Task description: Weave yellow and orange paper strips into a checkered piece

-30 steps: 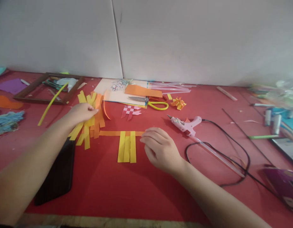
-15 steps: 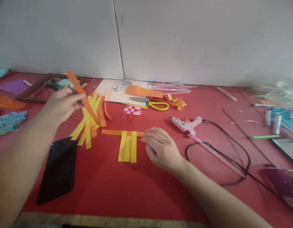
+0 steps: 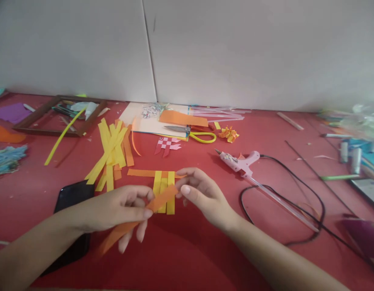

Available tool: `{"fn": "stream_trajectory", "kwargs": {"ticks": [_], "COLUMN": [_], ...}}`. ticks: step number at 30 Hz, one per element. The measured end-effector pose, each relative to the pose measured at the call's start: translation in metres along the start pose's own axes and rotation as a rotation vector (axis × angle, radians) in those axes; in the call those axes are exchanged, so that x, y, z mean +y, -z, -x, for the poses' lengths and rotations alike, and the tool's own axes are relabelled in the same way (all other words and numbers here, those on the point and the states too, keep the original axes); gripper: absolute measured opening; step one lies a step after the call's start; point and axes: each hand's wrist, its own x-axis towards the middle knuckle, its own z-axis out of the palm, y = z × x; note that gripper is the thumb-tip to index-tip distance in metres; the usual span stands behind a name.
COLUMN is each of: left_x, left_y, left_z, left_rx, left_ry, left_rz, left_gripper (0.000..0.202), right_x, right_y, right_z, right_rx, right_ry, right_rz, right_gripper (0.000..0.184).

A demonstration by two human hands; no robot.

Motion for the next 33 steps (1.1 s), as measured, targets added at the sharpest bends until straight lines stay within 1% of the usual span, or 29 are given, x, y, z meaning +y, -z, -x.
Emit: {"fn": "stream_trajectory", "kwargs": {"ticks": [1, 3, 5, 8, 11, 13, 15, 19, 24, 27, 30, 33], "left_x": [-0.002, -0.004, -0.007, -0.013, -0.016, -0.018, -0.018, -0.018, -0.012, -0.01, -0.011, -0.012], "left_y": [0.0, 0.001, 0.003, 0.004, 0.005, 0.006, 0.007, 0.014, 0.025, 0.028, 0.029, 0.029], "left_z": [-0.002, -0.005, -0.008, -0.011, -0.014, -0.016, -0.018, -0.019, -0.016, -0.015, -0.018, -0.02], "left_rx": [0.026, 0.075, 0.107, 0.165, 0.145, 0.122, 0.149, 0.275, 0.418, 0.547, 0.686, 0.735], "left_ry": [0.027, 0.044, 0.012, -0.08, -0.121, -0.118, -0.134, -0.209, -0.198, -0.227, -0.304, -0.35], "left_rz": [-0.079, -0.192, -0.243, -0.241, -0.188, -0.172, -0.196, -0.353, -0.544, -0.653, -0.726, -0.76], "left_gripper": [0.018, 0.018, 0.021, 0.032, 0.04, 0.041, 0.038, 0.036, 0.032, 0.026, 0.022, 0.019], "right_x": [0.0, 0.0, -0.001, 0.0, 0.002, 0.004, 0.006, 0.009, 0.013, 0.014, 0.016, 0.017], "right_y": [-0.002, -0.006, -0.01, -0.016, -0.02, -0.022, -0.023, -0.021, -0.019, -0.017, -0.014, -0.012], "right_z": [-0.001, -0.002, -0.003, -0.002, -0.001, 0.0, 0.0, -0.002, -0.005, -0.006, -0.007, -0.008], "right_rx": [0.006, 0.028, 0.045, 0.057, 0.059, 0.056, 0.056, 0.092, 0.135, 0.149, 0.186, 0.209], "right_ry": [-0.021, -0.044, -0.053, -0.023, 0.027, 0.056, 0.08, 0.128, 0.193, 0.244, 0.251, 0.242], "right_rz": [0.026, 0.131, 0.224, 0.278, 0.318, 0.345, 0.364, 0.429, 0.588, 0.648, 0.683, 0.699], "right_gripper": [0.035, 0.031, 0.023, 0.019, 0.017, 0.015, 0.013, 0.013, 0.009, 0.008, 0.007, 0.007]}}
